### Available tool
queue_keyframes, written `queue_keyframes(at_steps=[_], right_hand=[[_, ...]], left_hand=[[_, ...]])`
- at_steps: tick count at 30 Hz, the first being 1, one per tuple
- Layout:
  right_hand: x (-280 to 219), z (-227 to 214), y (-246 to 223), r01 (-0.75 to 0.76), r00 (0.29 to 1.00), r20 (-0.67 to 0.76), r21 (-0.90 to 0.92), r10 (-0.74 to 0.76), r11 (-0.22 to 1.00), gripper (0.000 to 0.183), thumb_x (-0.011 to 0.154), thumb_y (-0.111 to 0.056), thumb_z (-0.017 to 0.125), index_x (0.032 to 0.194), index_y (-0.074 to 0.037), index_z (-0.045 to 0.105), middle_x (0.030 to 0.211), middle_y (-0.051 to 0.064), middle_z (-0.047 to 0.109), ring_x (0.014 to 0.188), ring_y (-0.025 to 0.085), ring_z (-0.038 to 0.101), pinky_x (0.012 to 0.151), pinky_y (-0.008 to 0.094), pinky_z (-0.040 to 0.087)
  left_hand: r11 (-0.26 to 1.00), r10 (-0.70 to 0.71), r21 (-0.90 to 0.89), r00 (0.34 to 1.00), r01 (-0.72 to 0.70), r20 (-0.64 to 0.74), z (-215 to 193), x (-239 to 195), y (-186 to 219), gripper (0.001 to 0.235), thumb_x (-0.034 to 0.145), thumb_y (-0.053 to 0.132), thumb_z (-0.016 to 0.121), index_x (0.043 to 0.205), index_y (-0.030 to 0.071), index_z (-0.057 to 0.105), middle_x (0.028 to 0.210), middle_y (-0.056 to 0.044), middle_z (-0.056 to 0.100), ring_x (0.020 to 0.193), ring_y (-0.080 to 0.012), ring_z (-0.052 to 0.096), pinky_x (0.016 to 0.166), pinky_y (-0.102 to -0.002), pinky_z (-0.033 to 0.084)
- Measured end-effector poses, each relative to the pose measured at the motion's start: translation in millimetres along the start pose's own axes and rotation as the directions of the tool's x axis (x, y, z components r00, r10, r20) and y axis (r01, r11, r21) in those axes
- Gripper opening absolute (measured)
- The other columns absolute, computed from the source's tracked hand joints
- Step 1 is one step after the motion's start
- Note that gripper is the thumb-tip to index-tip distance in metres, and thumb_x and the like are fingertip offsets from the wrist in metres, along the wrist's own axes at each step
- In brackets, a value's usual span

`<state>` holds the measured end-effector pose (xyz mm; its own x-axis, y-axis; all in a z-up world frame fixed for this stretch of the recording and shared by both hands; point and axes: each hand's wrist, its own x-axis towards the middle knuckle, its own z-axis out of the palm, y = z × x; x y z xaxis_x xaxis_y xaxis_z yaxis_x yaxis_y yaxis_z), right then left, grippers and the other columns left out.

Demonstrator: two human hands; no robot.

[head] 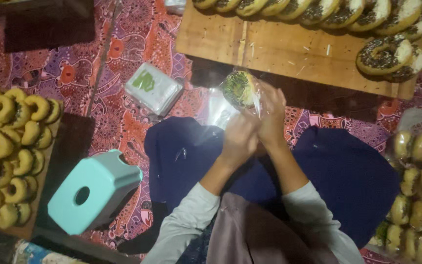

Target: The person sits on the floor and repeatedly picks up ring-shaped pastries from a wooden board, places each into a clear plastic bag, and sets the bagged pastry into a nearby basket. The process is repeated for multiple pastries throughout the clip.

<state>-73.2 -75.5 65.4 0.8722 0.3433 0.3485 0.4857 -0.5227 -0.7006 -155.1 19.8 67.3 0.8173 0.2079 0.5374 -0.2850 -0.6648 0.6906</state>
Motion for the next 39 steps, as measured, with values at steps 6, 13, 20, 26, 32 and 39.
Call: queue_keyframes(at_steps=[6, 13, 20, 26, 32, 39], right_hand=[[-16, 11, -17, -0.399, 0.879, 0.472, 0.643, 0.072, 0.653, 0.062, 0.089, -0.010, 0.071, 0.148, -0.011, 0.051, 0.130, 0.015, 0.066, 0.109, 0.025, 0.068, 0.092, 0.033, 0.057], [-45, 16, -91, 0.021, 0.855, 0.517, 0.061, -0.049, 0.998, 0.035, 0.081, -0.033, 0.085, 0.102, -0.006, 0.078, 0.074, 0.017, 0.072, 0.064, 0.031, 0.070, 0.060, 0.042, 0.053], [-41, 41, -124, 0.342, 0.827, 0.386, 0.233, -0.409, 0.911, 0.015, 0.091, -0.021, 0.081, 0.101, -0.011, 0.079, 0.091, 0.009, 0.075, 0.081, 0.028, 0.071, 0.070, 0.040, 0.057], [-34, 68, -118, 0.596, 0.681, 0.241, 0.367, -0.692, 0.714, 0.044, 0.082, -0.017, 0.080, 0.122, -0.004, 0.068, 0.109, 0.013, 0.072, 0.099, 0.029, 0.070, 0.082, 0.040, 0.058], [-19, 56, -84, 0.146, 0.790, 0.582, 0.132, -0.196, 0.980, 0.039, 0.093, -0.017, 0.073, 0.130, -0.006, 0.069, 0.103, 0.013, 0.071, 0.096, 0.027, 0.069, 0.085, 0.041, 0.057], [-92, 54, -50, -0.760, 0.562, 0.826, 0.535, -0.040, 0.368, 0.064, 0.095, -0.020, 0.067, 0.151, -0.008, 0.040, 0.144, 0.006, 0.053, 0.131, 0.017, 0.054, 0.110, 0.035, 0.044]], left_hand=[[0.974, 0.172, 0.153, 0.985, -0.168, -0.015, -66, -28, -26, 0.040, 0.083, 0.017, 0.078, 0.120, 0.002, 0.071, 0.122, -0.015, 0.072, 0.119, -0.0355, 0.067, 0.111, -0.052, 0.043], [0.826, -0.547, -0.313, 0.804, 0.470, -0.236, -128, -98, -22, 0.014, 0.103, 0.004, 0.065, 0.110, -0.003, 0.075, 0.108, -0.014, 0.078, 0.101, -0.0214, 0.075, 0.093, -0.031, 0.059], [0.586, -0.761, -0.657, 0.600, 0.475, -0.245, -130, -116, -66, 0.019, 0.100, 0.006, 0.063, 0.117, -0.005, 0.066, 0.105, -0.014, 0.077, 0.097, -0.0165, 0.075, 0.089, -0.029, 0.060], [0.685, -0.702, -0.524, 0.654, 0.507, -0.284, -124, -118, -56, 0.021, 0.104, 0.003, 0.062, 0.120, -0.007, 0.070, 0.106, -0.013, 0.073, 0.094, -0.0140, 0.069, 0.085, -0.028, 0.058], [0.758, -0.650, -0.408, 0.642, 0.509, -0.408, -129, -104, -27, 0.017, 0.105, 0.005, 0.062, 0.115, -0.004, 0.073, 0.111, -0.013, 0.077, 0.102, -0.0207, 0.074, 0.093, -0.033, 0.059], [0.964, -0.207, 0.071, 0.889, 0.257, -0.409, -126, -87, -1, 0.018, 0.102, 0.012, 0.066, 0.103, -0.006, 0.064, 0.127, -0.029, 0.059, 0.123, -0.0415, 0.056, 0.105, -0.047, 0.045]])
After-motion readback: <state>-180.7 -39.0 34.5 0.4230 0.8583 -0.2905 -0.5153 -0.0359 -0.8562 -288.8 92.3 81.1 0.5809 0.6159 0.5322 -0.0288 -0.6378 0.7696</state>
